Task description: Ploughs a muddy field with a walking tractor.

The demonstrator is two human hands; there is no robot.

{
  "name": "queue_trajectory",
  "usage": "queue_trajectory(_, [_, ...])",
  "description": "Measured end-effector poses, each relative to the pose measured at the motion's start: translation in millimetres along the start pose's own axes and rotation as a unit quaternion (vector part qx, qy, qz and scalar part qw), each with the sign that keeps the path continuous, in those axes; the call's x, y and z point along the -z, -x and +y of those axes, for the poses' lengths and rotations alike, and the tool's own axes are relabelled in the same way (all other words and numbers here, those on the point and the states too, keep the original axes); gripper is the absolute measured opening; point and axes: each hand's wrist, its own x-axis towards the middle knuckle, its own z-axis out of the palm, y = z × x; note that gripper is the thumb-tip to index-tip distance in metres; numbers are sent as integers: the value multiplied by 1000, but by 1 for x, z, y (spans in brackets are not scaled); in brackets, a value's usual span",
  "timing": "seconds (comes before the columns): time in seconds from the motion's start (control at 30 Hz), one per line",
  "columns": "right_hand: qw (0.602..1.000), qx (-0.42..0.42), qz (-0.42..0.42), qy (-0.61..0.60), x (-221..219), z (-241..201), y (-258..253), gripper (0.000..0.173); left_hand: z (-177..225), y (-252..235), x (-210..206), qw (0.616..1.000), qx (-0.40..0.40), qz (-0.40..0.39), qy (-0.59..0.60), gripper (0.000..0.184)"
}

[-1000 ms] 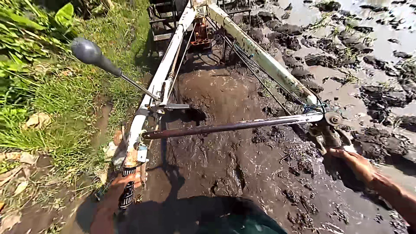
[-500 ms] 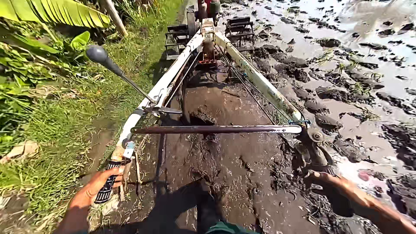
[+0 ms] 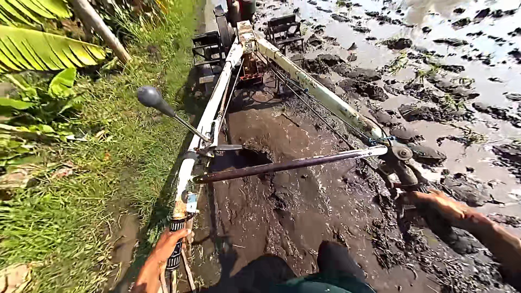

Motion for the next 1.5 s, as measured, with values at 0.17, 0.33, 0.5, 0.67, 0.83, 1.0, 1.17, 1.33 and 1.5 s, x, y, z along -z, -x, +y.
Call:
queue_trajectory(0.17, [1000,-2,-12,-9,-13,-51,-70,52,58,-70,0,1000,1,7,-1,11])
queue_trajectory(0.33, [999,31,-9,-18,-2,-120,-146,49,129,-134,-14,999,-11,31,4,11])
queue_trajectory(0.5, [1000,18,18,17,99,-173,-231,39,198,-147,-106,997,14,-40,62,27])
queue_trajectory(0.67, [1000,-7,18,-8,80,-224,-303,41,256,-215,-136,997,48,47,26,28])
queue_trajectory(0.83, [1000,-9,11,9,81,-290,-392,51,325,-303,-139,990,107,87,-41,20])
queue_trajectory(1.0, [1000,-11,-7,-23,71,-349,-461,55,376,-376,-151,996,85,22,36,23])
queue_trajectory(1.17, [999,22,-32,-29,53,-415,-528,55,421,-466,-141,996,52,5,76,19])
queue_trajectory(1.33, [999,37,-15,-7,40,-474,-609,44,476,-553,-137,997,46,33,60,22])
queue_trajectory(1.5, [999,28,-22,-10,16,-525,-681,44,524,-634,-135,997,55,36,39,21])
